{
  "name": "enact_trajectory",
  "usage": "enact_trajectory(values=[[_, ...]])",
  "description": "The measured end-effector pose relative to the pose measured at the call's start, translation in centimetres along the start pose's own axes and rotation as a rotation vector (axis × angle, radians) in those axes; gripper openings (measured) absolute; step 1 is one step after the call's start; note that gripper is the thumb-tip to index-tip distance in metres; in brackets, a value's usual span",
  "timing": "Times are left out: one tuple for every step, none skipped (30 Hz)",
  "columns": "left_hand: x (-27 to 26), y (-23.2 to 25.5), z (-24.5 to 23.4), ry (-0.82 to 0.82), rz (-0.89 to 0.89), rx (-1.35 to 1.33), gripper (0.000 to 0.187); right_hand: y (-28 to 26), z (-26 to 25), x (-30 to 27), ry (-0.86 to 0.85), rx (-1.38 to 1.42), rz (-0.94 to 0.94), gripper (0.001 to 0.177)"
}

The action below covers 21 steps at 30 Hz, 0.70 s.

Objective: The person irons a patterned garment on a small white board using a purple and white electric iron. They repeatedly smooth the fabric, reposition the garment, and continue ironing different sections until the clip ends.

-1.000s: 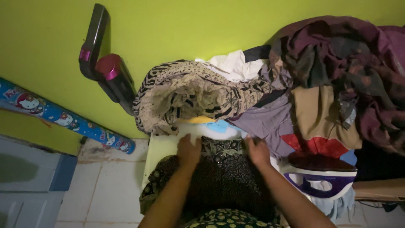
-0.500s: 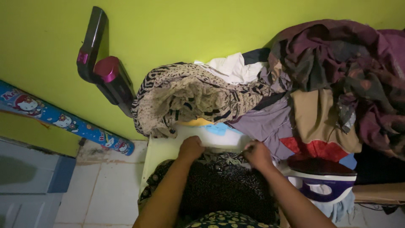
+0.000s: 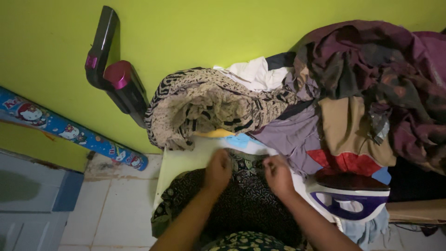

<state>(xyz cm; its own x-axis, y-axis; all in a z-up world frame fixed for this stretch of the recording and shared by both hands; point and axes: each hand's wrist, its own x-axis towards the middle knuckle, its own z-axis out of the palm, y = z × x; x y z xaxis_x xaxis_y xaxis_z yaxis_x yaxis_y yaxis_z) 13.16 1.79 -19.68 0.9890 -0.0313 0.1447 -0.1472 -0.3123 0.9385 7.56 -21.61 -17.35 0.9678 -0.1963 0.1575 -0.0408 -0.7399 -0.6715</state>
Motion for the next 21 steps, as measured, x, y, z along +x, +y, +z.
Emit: enact_trajectory(values=[[-0.8, 0.2, 0.0, -0.113, 0.04, 0.016, 0.019, -0.5, -0.2, -0.3, -0.037, -0.018, -0.14, 0.027], [-2.0, 0.3, 0.0, -0.227, 0.076, 0.032, 0.02, -1.0, -0.5, -0.7, -0.078, -0.037, -0.277, 0.037], [-2.9, 0.3, 0.0, -0.341, 0.112, 0.047, 0.022, -1.4, -0.6, -1.0, -0.12, -0.056, -0.413, 0.048], [-3.2, 0.2, 0.0, -0.321, 0.149, 0.054, 0.027, -2.0, -0.4, -0.6, -0.154, -0.029, -0.356, 0.053], [-3.2, 0.1, 0.1, -0.302, 0.186, 0.062, 0.032, -2.4, -0.1, -0.3, -0.187, -0.003, -0.298, 0.058], [-3.3, -0.1, 0.1, -0.283, 0.22, 0.069, 0.037, -2.7, 0.0, -0.2, -0.222, 0.022, -0.239, 0.064], [-3.3, -0.3, -0.1, -0.261, 0.239, 0.093, 0.039, -2.9, 0.2, 0.0, -0.265, -0.004, -0.161, 0.061], [-3.2, -0.4, -0.4, -0.239, 0.259, 0.117, 0.041, -3.1, 0.3, 0.3, -0.305, -0.031, -0.083, 0.058], [-3.0, -0.4, -0.7, -0.217, 0.278, 0.141, 0.043, -3.1, 0.4, 0.5, -0.345, -0.058, -0.005, 0.056], [-3.0, -0.3, -1.0, -0.27, 0.302, 0.227, 0.042, -3.0, 0.4, 0.4, -0.316, 0.023, -0.054, 0.053], [-2.9, -0.1, -1.3, -0.323, 0.324, 0.314, 0.045, -2.8, 0.4, 0.2, -0.287, 0.103, -0.102, 0.049], [-2.7, 0.3, -1.6, -0.377, 0.348, 0.399, 0.05, -2.7, 0.3, 0.1, -0.255, 0.183, -0.149, 0.046], [-2.6, 0.8, -1.8, -0.429, 0.348, 0.513, 0.053, -2.5, 0.1, -0.1, -0.2, 0.131, -0.123, 0.042], [-2.5, 1.4, -1.8, -0.481, 0.346, 0.626, 0.057, -2.3, -0.2, -0.4, -0.143, 0.079, -0.096, 0.037], [-2.7, 2.0, -1.9, -0.533, 0.343, 0.739, 0.061, -2.2, -0.3, -0.5, -0.087, 0.027, -0.068, 0.032], [-2.8, 2.6, -2.0, -0.523, 0.329, 0.75, 0.063, -2.1, -0.3, -0.3, -0.086, 0.076, -0.032, 0.028], [-3.0, 3.0, -2.1, -0.513, 0.315, 0.76, 0.066, -2.2, -0.3, -0.2, -0.085, 0.126, 0.004, 0.024], [-3.2, 3.4, -2.1, -0.505, 0.301, 0.771, 0.069, -2.2, -0.2, -0.1, -0.084, 0.175, 0.041, 0.021], [-3.2, 3.6, -2.0, -0.49, 0.234, 0.705, 0.076, -2.4, 0.1, 0.3, -0.099, 0.217, -0.025, 0.025], [-3.2, 3.7, -1.9, -0.474, 0.167, 0.639, 0.083, -2.8, 0.6, 1.0, -0.115, 0.259, -0.091, 0.028], [-3.3, 3.7, -1.7, -0.459, 0.099, 0.573, 0.09, -3.1, 0.9, 1.3, -0.132, 0.301, -0.158, 0.032]])
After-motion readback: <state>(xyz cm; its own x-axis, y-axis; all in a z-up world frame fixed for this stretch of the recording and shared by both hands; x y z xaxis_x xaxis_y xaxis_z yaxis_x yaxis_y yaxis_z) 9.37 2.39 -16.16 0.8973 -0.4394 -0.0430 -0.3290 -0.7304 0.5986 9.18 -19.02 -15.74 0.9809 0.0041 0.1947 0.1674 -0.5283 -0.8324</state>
